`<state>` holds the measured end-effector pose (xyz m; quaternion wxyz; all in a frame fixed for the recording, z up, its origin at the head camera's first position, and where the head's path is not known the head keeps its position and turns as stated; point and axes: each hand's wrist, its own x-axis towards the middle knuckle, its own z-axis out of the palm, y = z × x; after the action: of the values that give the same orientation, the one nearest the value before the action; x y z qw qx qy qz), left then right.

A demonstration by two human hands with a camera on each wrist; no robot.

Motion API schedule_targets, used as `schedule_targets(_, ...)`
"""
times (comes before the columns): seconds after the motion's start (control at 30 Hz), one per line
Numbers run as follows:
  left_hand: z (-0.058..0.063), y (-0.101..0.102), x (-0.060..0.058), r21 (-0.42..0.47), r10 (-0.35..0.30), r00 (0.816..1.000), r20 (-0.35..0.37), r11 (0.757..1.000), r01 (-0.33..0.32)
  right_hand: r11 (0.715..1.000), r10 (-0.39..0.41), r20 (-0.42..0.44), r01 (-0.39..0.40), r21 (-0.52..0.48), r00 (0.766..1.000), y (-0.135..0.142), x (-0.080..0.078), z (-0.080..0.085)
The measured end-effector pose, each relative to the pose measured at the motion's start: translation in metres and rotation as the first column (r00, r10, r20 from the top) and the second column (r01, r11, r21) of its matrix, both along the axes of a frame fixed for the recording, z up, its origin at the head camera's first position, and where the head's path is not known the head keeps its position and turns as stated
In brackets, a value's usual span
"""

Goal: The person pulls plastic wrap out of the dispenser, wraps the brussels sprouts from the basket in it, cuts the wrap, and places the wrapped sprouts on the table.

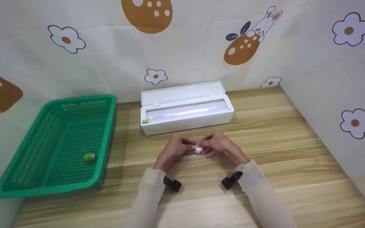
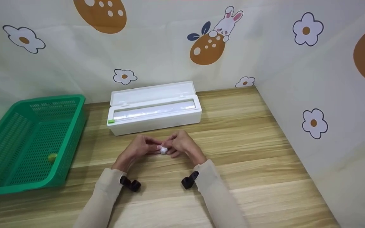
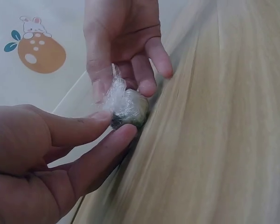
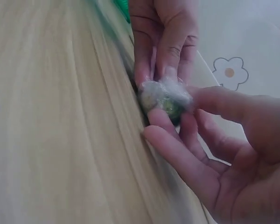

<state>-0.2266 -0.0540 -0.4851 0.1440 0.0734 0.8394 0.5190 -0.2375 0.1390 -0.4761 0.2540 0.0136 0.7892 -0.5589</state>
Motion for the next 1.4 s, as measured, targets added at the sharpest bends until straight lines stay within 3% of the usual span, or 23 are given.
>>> schedule_targets(0.2, -0.0007, -0.0028, -0.0030, 0.021, -0.065, 0.998, 0.024, 0.998, 0.065, 0.998, -0.046, -0.008, 0.046, 0.050, 0.999, -0.0055, 0.0016, 0.0017)
schedule_targets(0.37, -0.0054, -0.0012, -0.0030, 0.021, -0.029, 0.999, -0.017, 0.999, 0.030, 0.994, -0.073, -0.073, 0.078, 0.077, 0.995, -0.0053, 0.0029, 0.0009)
schedule_targets(0.7, -0.0010, 0.0014, -0.0019, -0.035, 0.021, 0.999, -0.036, 0.999, -0.022, 0.998, 0.030, -0.083, -0.026, 0.055, 0.996, 0.0015, 0.0015, 0.0058)
schedule_targets(0.97, 0.0030, -0.0029, -0.0040, 0.001, -0.048, 0.999, 0.023, 0.999, 0.048, 0.999, -0.011, -0.075, 0.015, 0.049, 0.997, -0.0024, 0.0029, 0.0042)
schedule_targets(1.2, -0.0031, 0.0023, -0.0033, 0.004, 0.046, 0.999, -0.019, 0.999, -0.046, 0.998, 0.041, -0.074, -0.037, 0.056, 0.996, -0.0014, 0.0031, 0.0038)
schedule_targets(1.4, -0.0048, 0.0060, -0.0011, 0.010, 0.105, 0.994, -0.003, 0.994, -0.105, 0.995, 0.065, -0.087, -0.058, 0.080, 0.994, -0.0017, 0.0043, 0.0021)
